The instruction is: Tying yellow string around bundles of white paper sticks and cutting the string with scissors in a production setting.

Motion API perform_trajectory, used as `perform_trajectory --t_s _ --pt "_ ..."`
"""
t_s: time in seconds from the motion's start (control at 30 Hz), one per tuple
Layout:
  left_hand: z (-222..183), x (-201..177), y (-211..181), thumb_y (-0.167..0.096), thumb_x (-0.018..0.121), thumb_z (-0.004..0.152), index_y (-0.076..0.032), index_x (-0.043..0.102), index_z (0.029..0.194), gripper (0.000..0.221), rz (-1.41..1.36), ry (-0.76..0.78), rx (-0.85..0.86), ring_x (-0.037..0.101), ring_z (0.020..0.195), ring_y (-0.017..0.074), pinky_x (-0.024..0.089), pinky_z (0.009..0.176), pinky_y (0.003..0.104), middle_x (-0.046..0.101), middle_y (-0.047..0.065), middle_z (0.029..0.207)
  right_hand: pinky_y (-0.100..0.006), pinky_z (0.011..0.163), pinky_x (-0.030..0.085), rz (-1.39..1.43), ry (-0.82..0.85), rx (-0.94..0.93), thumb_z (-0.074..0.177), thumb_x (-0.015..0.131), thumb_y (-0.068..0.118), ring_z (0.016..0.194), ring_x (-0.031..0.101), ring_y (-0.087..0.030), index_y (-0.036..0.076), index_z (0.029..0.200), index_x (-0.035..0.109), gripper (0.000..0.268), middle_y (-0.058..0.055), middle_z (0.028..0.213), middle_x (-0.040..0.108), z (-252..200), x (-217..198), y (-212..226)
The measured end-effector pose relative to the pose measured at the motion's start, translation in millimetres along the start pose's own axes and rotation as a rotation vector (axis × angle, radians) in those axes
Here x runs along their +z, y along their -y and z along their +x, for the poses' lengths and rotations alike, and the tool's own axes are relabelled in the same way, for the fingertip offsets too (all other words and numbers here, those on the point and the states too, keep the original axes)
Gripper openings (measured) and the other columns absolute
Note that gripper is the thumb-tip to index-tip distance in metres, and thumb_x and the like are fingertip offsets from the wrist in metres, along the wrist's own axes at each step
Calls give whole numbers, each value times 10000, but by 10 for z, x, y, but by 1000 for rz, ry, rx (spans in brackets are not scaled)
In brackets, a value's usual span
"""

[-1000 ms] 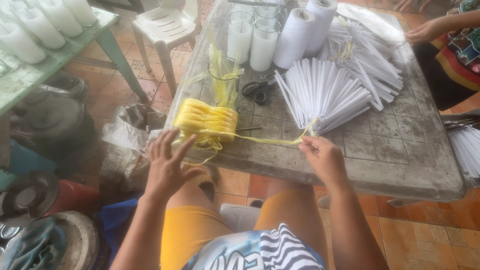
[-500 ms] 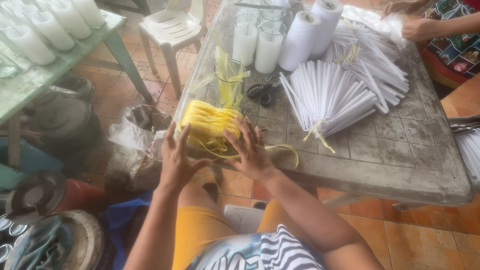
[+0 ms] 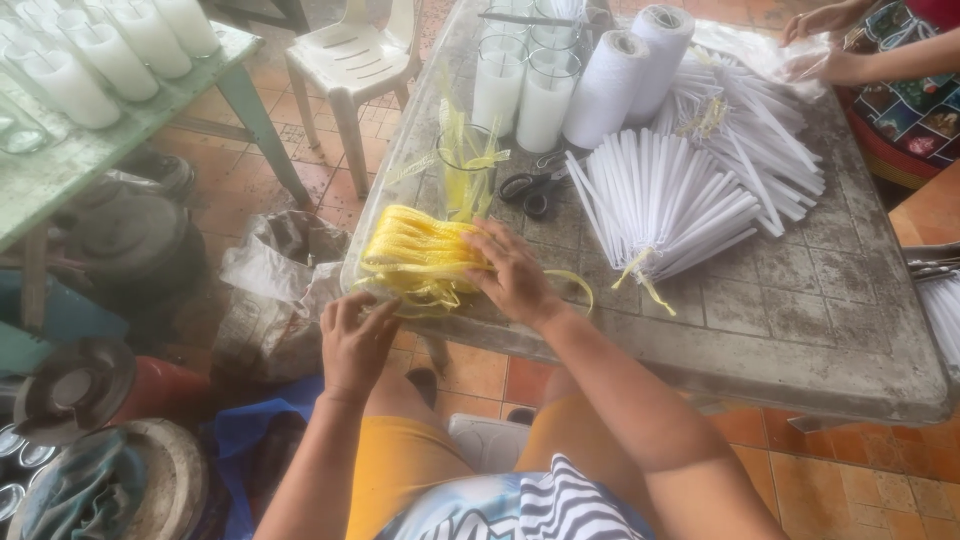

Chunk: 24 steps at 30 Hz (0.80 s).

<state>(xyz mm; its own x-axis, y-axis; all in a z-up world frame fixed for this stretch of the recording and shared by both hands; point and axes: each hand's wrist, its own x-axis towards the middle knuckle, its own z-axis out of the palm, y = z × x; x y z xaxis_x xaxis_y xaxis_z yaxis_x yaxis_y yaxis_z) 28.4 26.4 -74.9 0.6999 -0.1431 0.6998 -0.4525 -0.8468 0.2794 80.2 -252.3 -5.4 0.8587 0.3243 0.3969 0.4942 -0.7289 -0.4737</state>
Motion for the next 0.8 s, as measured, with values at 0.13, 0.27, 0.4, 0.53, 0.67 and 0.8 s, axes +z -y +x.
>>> perform_trajectory --t_s 0.13,0.27,0.4,0.53,0.67,0.8 --pt "133 -280 -135 -419 854 754 -372 686 1197 476 -43 80 -46 502 1103 224 411 913 374 514 -30 1225 -490 1009 542 -67 -8 -26 953 717 296 1194 654 -250 294 1337 613 398 35 1305 598 -93 -114 -74" --pt "12 -256 66 -403 858 776 -318 707 1162 423 -184 -41 -169 532 1075 218 430 922 371 559 -25 1161 -262 550 611 137 38 119 990 651 208 640 734 -146 149 1193 718 222 -11 809 757 -344 -573 368" --pt "-51 -326 -58 -239 749 976 -206 761 1025 60 -420 -94 -447 637 898 174 510 798 315 672 -9 948 -334 607 667 718 109 295 984 604 109 654 742 -190 48 1418 533 444 -147 872 740 -484 -748 689" --pt "225 -567 -630 -223 720 971 -126 786 1021 128 -599 52 -580 700 772 228 564 702 371 743 90 857 -328 609 659 922 127 310 955 645 54 676 745 -198 58 1308 616 354 -136 870 739 -583 -477 777" --pt "334 -515 -634 -67 805 861 -68 703 1192 347 -500 48 -473 660 747 203 569 666 368 683 97 870 -300 585 651 918 152 221 978 623 49 701 739 -186 45 1323 607 346 -157 921 736 -363 -482 971" --pt "394 -535 -651 -96 793 871 -62 603 1224 402 -525 23 -484 689 902 226 612 787 388 638 87 1023 -352 690 672 1264 39 264 1030 532 75 818 754 -226 108 1480 469 456 -157 1049 717 -117 -598 1212"
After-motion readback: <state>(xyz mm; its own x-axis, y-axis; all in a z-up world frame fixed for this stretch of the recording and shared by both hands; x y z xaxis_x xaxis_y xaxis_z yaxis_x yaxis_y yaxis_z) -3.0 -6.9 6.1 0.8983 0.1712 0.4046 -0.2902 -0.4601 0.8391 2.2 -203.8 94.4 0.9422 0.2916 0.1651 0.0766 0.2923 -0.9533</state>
